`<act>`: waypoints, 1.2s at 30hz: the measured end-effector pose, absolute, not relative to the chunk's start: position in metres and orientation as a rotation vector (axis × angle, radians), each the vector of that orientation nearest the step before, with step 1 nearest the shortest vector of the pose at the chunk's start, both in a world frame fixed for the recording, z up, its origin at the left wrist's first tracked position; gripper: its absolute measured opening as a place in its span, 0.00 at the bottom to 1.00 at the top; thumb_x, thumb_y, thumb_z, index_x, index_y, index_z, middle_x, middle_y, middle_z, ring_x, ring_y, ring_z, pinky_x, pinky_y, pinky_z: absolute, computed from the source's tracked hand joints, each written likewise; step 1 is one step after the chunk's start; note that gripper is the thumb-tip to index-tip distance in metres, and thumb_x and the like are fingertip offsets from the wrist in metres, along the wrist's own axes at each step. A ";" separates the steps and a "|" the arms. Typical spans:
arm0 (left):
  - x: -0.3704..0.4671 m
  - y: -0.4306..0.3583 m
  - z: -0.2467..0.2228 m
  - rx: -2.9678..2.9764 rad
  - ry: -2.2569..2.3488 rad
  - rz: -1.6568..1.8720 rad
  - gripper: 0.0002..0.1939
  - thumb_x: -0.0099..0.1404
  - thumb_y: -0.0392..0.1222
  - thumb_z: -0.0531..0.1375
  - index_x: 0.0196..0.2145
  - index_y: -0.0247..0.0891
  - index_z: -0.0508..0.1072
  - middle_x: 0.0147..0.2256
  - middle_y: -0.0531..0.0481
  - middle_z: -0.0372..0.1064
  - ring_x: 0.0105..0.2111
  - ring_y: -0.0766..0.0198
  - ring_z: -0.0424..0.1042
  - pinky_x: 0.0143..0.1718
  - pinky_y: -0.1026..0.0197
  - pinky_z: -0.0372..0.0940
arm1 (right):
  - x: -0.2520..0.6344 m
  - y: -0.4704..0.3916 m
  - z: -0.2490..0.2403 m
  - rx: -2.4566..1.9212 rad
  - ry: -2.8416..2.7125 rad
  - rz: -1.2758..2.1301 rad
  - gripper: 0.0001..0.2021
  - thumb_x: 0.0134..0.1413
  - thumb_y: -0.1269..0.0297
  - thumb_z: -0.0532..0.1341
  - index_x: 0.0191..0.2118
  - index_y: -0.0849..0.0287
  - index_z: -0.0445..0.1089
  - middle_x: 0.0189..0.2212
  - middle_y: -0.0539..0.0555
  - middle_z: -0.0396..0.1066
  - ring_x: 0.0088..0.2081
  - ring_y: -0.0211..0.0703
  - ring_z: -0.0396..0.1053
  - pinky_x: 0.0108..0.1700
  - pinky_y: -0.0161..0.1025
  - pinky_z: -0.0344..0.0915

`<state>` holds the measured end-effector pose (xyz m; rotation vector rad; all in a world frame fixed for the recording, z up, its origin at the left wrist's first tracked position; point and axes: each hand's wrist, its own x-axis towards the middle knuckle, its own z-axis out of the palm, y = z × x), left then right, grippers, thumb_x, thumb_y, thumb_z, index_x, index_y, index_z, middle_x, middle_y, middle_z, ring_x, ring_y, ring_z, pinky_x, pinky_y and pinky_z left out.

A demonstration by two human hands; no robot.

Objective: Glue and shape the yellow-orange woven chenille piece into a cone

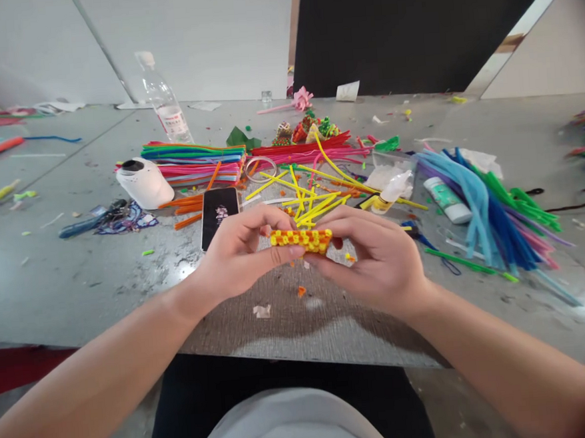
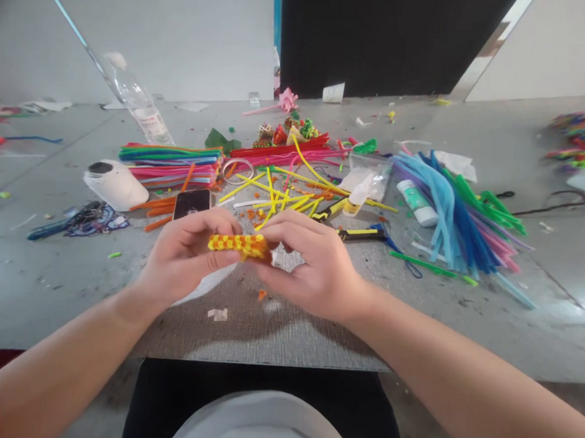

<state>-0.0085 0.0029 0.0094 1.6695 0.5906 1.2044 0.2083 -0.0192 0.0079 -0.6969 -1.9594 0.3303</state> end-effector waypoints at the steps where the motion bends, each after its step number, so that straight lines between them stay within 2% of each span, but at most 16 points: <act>1: -0.008 0.003 0.008 1.651 0.578 1.201 0.11 0.60 0.40 0.73 0.33 0.39 0.74 0.35 0.49 0.73 0.38 0.61 0.72 0.42 0.56 0.66 | 0.208 -0.021 0.008 -0.712 -1.947 0.327 0.11 0.53 0.74 0.70 0.42 0.55 0.73 0.37 0.53 0.75 0.35 0.41 0.71 0.34 0.39 0.69; 7: -0.015 0.006 0.003 2.084 0.528 1.168 0.20 0.60 0.36 0.72 0.48 0.43 0.74 0.43 0.45 0.75 0.43 0.56 0.73 0.48 0.53 0.67 | 0.207 -0.023 0.014 -0.665 -2.065 0.141 0.10 0.55 0.75 0.65 0.42 0.56 0.73 0.35 0.55 0.74 0.36 0.44 0.72 0.38 0.43 0.72; 12: -0.016 0.006 0.009 2.253 0.521 1.205 0.12 0.60 0.34 0.71 0.41 0.44 0.77 0.38 0.45 0.76 0.43 0.54 0.73 0.49 0.50 0.67 | 0.208 -0.025 0.018 -0.658 -2.072 0.073 0.11 0.55 0.75 0.66 0.42 0.55 0.73 0.33 0.54 0.75 0.35 0.44 0.72 0.40 0.45 0.72; 17: -0.017 0.008 0.007 2.121 0.523 1.254 0.12 0.58 0.38 0.74 0.38 0.45 0.78 0.37 0.47 0.77 0.40 0.55 0.74 0.47 0.50 0.68 | 0.211 -0.028 0.020 -0.688 -2.012 0.185 0.11 0.55 0.73 0.68 0.42 0.54 0.73 0.36 0.54 0.76 0.37 0.44 0.73 0.38 0.43 0.73; 23: -0.021 0.009 0.007 2.231 0.463 1.275 0.20 0.55 0.35 0.75 0.46 0.46 0.80 0.37 0.47 0.79 0.38 0.56 0.73 0.45 0.52 0.67 | 0.213 -0.028 0.020 -0.641 -2.008 0.346 0.09 0.57 0.73 0.69 0.42 0.55 0.74 0.35 0.53 0.76 0.37 0.42 0.73 0.39 0.41 0.72; 27: -0.021 0.011 0.005 2.234 0.353 1.326 0.18 0.58 0.33 0.72 0.45 0.44 0.79 0.37 0.48 0.79 0.37 0.58 0.74 0.44 0.53 0.68 | 0.213 -0.026 0.016 -0.636 -1.955 0.524 0.13 0.54 0.72 0.71 0.45 0.54 0.75 0.37 0.53 0.75 0.37 0.43 0.72 0.37 0.42 0.69; 30: -0.018 0.012 0.003 2.221 0.291 1.377 0.16 0.60 0.34 0.72 0.45 0.42 0.77 0.35 0.48 0.78 0.35 0.60 0.74 0.41 0.54 0.69 | 0.213 -0.025 0.014 -0.616 -1.902 0.632 0.12 0.53 0.74 0.71 0.42 0.55 0.74 0.36 0.53 0.74 0.36 0.42 0.70 0.35 0.41 0.67; 36: -0.014 0.007 0.009 2.271 0.236 1.361 0.11 0.62 0.33 0.70 0.41 0.38 0.76 0.33 0.47 0.77 0.33 0.61 0.73 0.40 0.52 0.70 | 0.212 -0.028 0.014 -0.491 -1.880 0.673 0.12 0.53 0.78 0.70 0.41 0.56 0.76 0.34 0.52 0.75 0.36 0.41 0.72 0.39 0.42 0.70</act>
